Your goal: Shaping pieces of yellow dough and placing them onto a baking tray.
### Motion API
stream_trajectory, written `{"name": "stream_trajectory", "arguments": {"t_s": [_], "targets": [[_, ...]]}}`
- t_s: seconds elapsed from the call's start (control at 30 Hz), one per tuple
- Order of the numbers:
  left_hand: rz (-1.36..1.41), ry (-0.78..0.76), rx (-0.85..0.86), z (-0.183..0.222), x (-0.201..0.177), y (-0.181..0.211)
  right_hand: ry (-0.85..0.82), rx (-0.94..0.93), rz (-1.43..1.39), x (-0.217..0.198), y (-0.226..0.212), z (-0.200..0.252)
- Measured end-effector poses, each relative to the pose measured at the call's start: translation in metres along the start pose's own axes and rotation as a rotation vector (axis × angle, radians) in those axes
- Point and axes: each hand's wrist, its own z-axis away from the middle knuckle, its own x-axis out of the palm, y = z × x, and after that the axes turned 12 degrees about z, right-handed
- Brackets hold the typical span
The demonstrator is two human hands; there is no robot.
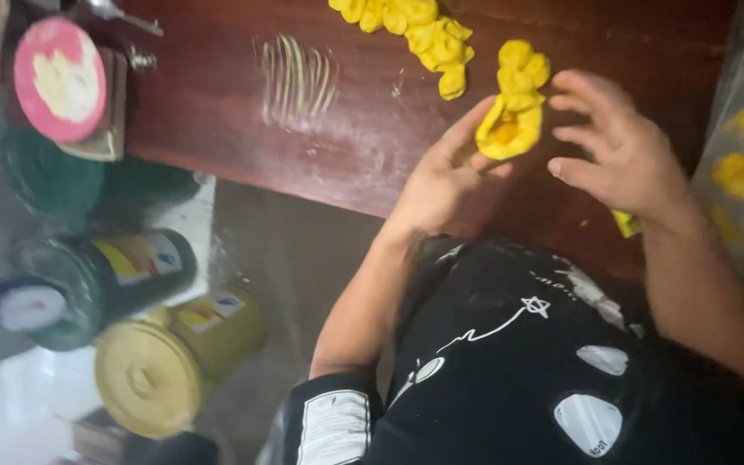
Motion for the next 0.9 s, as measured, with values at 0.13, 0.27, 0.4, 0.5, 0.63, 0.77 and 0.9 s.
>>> {"name": "stream_trajectory", "arguments": {"t_s": [0.13,0.27,0.4,0.5,0.63,0.77,0.9], "targets": [[-0.079,-0.163,-0.161,0.010,-0.009,0.026,-0.001,-0.199,0.096,0.022,0.016,0.007],[-0.084,-0.249,-0.272,0.010,-0.028,0.032,0.018,-0.211,0.092,0.034,0.028,0.019],[-0.556,-0.420,0.090,0.008,-0.034,0.020,0.096,-0.179,0.017,0.044,0.042,0.037],[-0.666,-0.220,0.110,0.015,-0.037,-0.021,0.205,-0.169,0.459,0.054,0.055,0.049],[-0.985,-0.056,0.178,-0.010,-0.057,-0.093,0.206,-0.095,0.760,0.059,0.156,0.056],[-1.165,-0.020,0.187,-0.012,-0.110,-0.205,0.123,-0.006,0.900,0.051,0.217,0.080],[-1.204,0.062,0.244,-0.018,-0.106,-0.204,0.139,-0.022,0.657,0.053,0.210,0.079]]}}
